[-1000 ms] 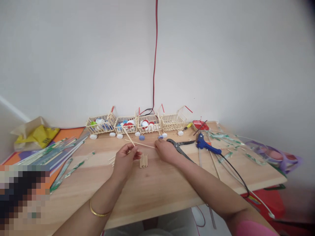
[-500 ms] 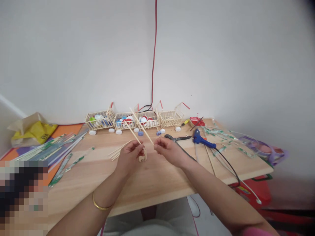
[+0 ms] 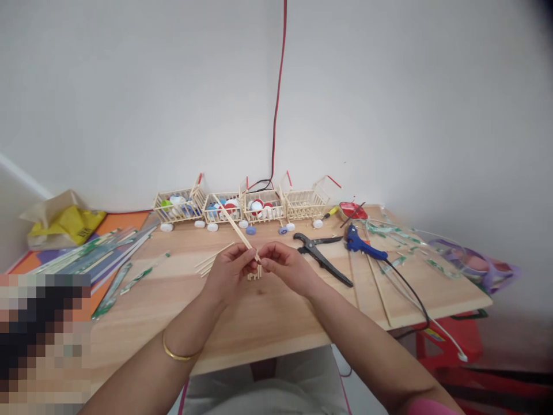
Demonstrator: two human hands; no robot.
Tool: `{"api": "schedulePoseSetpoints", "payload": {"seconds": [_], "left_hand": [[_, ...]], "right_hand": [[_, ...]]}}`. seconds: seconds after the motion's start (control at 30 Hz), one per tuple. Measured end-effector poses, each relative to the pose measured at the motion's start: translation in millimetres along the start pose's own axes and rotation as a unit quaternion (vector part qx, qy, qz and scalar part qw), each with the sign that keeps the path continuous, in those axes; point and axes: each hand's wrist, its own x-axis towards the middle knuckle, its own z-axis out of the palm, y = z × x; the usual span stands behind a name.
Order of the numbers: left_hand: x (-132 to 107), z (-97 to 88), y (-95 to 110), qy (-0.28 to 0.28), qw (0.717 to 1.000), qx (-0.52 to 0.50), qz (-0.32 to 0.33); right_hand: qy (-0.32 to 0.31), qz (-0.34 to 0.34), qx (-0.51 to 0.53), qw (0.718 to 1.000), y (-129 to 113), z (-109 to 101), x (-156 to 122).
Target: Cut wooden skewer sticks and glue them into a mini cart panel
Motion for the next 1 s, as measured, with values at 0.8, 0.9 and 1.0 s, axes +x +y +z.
{"api": "schedulePoseSetpoints", "payload": {"seconds": [0.8,0.9,1.0], "left_hand": [[3,-2.1,-7,0.034,0.984,0.164,0.059],[5,-5.4,-4,0.079,0.984,0.144,0.065],[9,-8.0,-1,0.114,0.988,0.078,0.073]], "right_hand": [[0.017,-0.055,-0.153,0.987,6,-19,-1],[0.026,-0.084,-0.251,0.964,-1,-34,-4],[0.028,-0.086,-0.34,0.936,-1,-46,-9]]}}
